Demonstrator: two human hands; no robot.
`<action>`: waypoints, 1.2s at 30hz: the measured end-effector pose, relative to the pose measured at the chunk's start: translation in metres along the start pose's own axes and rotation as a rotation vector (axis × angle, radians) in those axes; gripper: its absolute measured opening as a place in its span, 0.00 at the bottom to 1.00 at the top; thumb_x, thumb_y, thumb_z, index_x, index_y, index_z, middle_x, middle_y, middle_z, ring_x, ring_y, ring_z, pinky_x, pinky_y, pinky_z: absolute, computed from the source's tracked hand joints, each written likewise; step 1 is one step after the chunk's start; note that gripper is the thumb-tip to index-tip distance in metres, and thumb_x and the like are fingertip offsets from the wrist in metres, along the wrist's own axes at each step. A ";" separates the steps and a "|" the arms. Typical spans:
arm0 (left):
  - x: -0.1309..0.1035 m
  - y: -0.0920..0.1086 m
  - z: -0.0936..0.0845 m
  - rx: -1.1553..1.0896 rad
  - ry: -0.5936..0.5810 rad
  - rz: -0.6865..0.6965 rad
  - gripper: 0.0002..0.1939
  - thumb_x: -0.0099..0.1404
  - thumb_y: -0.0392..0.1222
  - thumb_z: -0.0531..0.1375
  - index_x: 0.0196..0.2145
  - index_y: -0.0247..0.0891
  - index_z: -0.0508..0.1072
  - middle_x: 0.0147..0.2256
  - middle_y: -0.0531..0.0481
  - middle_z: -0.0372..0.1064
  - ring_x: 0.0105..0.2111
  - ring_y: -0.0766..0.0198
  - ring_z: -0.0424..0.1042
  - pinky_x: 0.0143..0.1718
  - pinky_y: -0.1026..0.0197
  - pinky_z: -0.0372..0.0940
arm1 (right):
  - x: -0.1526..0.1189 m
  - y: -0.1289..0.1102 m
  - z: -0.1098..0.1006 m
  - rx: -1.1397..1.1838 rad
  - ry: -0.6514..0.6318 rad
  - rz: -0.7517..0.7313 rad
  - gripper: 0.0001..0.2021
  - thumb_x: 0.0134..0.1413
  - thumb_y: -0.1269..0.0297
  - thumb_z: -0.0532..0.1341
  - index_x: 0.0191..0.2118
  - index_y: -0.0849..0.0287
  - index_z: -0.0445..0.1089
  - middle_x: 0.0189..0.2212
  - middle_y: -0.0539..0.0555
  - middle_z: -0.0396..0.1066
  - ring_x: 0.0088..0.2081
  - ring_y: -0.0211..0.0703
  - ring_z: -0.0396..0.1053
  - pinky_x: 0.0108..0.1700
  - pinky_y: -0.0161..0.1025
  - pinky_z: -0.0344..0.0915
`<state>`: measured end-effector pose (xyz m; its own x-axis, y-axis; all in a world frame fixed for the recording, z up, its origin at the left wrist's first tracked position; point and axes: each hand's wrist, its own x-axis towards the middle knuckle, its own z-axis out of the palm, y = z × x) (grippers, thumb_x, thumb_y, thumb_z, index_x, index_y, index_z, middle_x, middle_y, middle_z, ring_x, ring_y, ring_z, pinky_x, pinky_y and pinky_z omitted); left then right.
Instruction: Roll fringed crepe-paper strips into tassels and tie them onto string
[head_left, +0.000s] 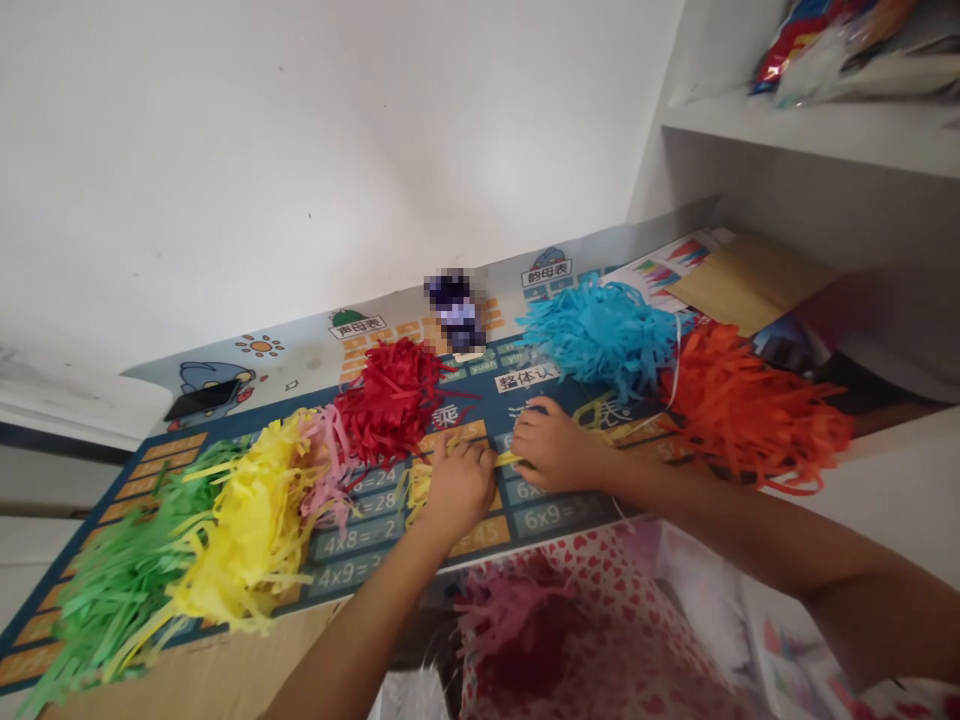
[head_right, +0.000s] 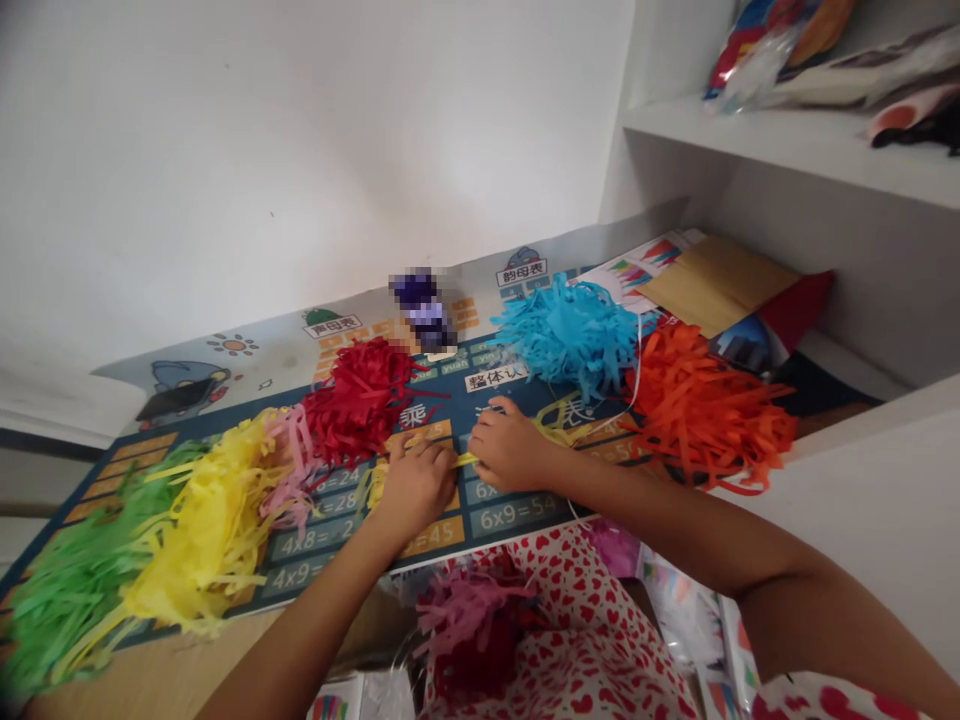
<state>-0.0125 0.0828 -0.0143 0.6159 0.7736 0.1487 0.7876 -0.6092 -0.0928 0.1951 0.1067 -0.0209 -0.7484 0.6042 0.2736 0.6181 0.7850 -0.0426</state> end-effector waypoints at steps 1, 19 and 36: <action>-0.002 0.000 0.001 0.008 0.020 -0.003 0.06 0.64 0.34 0.56 0.34 0.37 0.73 0.33 0.44 0.75 0.38 0.54 0.72 0.58 0.39 0.50 | 0.001 -0.006 0.001 -0.028 -0.007 -0.018 0.09 0.57 0.61 0.57 0.36 0.61 0.71 0.35 0.58 0.72 0.43 0.50 0.62 0.57 0.54 0.45; -0.014 -0.016 0.016 -0.213 0.047 -0.229 0.11 0.68 0.42 0.54 0.36 0.40 0.76 0.37 0.45 0.74 0.42 0.53 0.69 0.46 0.49 0.59 | -0.023 0.040 0.019 0.359 -0.061 0.284 0.10 0.60 0.57 0.61 0.34 0.57 0.75 0.36 0.53 0.73 0.41 0.44 0.65 0.44 0.41 0.49; -0.003 -0.016 0.011 -0.040 0.008 -0.110 0.05 0.64 0.39 0.61 0.37 0.40 0.75 0.39 0.45 0.74 0.43 0.51 0.68 0.47 0.47 0.57 | -0.002 0.031 0.003 0.134 -0.150 0.294 0.05 0.55 0.62 0.62 0.33 0.58 0.72 0.37 0.55 0.73 0.42 0.48 0.64 0.44 0.44 0.50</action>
<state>-0.0270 0.0918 -0.0239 0.5252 0.8351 0.1636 0.8491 -0.5269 -0.0364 0.2151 0.1298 -0.0259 -0.5765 0.8124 0.0876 0.7825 0.5797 -0.2271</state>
